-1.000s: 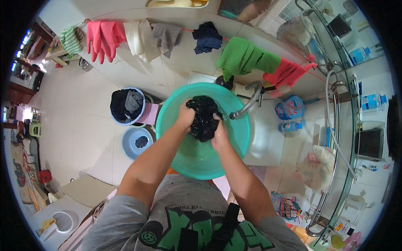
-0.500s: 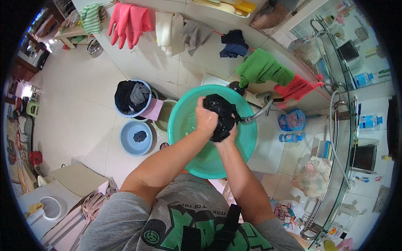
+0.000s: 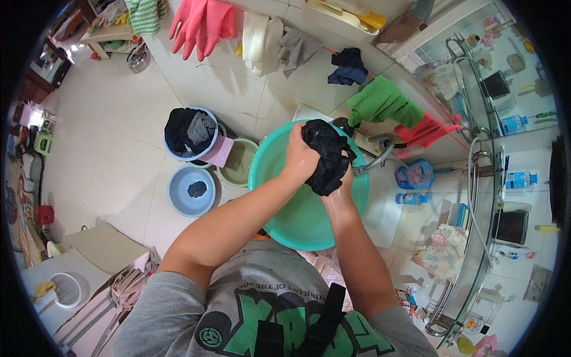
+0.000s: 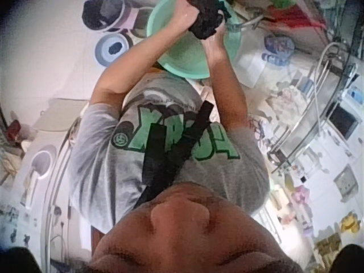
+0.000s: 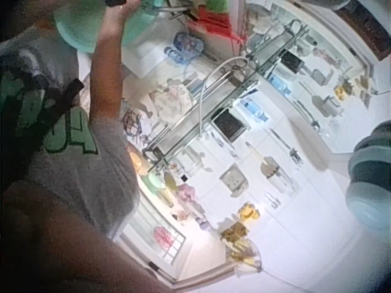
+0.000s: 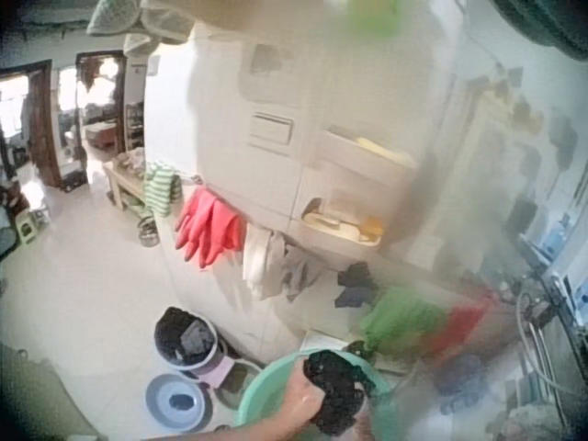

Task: The person washes a dark piece of clothing by hand in a green basin filled with water. They repeatedly submerge, scrub, and wring the fabric under a running tap before transferring it to a nearby bucket.

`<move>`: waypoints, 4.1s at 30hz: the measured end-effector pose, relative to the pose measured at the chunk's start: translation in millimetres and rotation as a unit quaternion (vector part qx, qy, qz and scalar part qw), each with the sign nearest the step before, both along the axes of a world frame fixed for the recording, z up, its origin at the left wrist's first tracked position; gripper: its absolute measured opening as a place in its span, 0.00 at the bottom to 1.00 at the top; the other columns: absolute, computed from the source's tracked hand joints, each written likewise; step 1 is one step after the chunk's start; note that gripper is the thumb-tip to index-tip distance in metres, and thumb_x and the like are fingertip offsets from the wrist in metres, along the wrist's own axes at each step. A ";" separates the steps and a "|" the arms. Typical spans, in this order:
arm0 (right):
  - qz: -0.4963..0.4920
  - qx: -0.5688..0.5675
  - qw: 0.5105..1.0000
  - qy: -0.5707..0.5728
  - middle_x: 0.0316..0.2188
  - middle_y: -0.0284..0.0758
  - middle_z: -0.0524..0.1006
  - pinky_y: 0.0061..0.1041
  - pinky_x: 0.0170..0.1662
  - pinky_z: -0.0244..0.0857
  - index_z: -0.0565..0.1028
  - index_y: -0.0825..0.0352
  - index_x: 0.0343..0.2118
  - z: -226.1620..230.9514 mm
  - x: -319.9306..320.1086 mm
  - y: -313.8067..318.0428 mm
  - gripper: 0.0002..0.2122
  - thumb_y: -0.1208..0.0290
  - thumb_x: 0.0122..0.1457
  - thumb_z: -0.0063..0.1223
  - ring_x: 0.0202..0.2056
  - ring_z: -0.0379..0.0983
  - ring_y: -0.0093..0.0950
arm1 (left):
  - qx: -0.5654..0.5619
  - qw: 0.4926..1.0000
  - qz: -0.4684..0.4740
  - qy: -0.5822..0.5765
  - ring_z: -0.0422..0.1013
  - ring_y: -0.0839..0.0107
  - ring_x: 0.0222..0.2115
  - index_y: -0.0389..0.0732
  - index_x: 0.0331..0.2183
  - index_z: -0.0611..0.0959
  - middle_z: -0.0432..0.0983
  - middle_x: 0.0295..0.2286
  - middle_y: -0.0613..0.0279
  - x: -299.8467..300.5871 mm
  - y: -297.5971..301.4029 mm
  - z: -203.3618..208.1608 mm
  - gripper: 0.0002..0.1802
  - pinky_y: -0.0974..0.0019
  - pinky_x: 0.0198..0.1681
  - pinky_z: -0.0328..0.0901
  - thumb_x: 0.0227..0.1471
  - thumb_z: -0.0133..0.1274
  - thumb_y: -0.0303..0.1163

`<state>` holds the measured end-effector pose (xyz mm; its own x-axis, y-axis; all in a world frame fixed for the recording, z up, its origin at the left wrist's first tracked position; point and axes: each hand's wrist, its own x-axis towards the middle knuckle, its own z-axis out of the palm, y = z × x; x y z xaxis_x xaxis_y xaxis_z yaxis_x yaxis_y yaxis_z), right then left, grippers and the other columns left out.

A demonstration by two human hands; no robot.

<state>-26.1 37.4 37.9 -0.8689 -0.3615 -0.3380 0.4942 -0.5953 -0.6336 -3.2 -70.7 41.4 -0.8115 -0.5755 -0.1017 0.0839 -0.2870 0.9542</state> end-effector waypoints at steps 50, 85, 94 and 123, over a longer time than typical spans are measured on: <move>0.340 0.277 0.893 0.102 0.28 0.32 0.76 0.22 0.30 0.63 0.74 0.66 0.35 40.5 59.6 -134.1 0.08 0.67 0.65 0.48 0.27 0.71 0.22 | 0.055 0.846 -0.036 -0.529 0.75 0.67 0.26 0.35 0.36 0.83 0.77 0.28 0.56 399.6 -298.2 -255.0 0.18 0.60 0.25 0.71 0.53 0.55 0.41; 0.245 0.754 0.564 0.232 0.45 0.47 0.69 0.33 0.36 0.72 0.73 0.70 0.43 -67.1 98.9 62.6 0.14 0.74 0.54 0.58 0.43 0.71 0.42 | -0.232 0.809 0.065 -0.535 0.67 0.44 0.53 0.38 0.52 0.75 0.63 0.55 0.38 58.5 -398.1 -448.4 0.37 0.53 0.56 0.65 0.41 0.69 0.40; 0.353 0.720 0.556 0.220 0.46 0.53 0.68 0.43 0.51 0.65 0.72 0.70 0.46 -50.7 72.3 51.4 0.18 0.68 0.54 0.61 0.48 0.68 0.53 | -0.354 0.849 0.070 -0.387 0.75 0.50 0.33 0.33 0.33 0.77 0.77 0.31 0.47 66.0 -416.6 -409.8 0.19 0.55 0.39 0.69 0.42 0.67 0.32; 0.397 0.200 0.876 0.187 0.64 0.39 0.60 0.41 0.55 0.67 0.51 0.59 0.67 92.8 50.3 31.9 0.34 0.60 0.64 0.55 0.55 0.70 0.39 | -0.289 0.907 0.041 0.304 0.72 0.74 0.42 0.30 0.46 0.74 0.75 0.41 0.59 136.1 -83.9 289.8 0.17 0.70 0.48 0.65 0.53 0.57 0.20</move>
<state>24.2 69.2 130.7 -0.4748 -0.8196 -0.3207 0.3654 0.1479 -0.9190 132.9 -154.6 331.2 -0.5680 -0.4511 0.6884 0.6434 0.2782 0.7132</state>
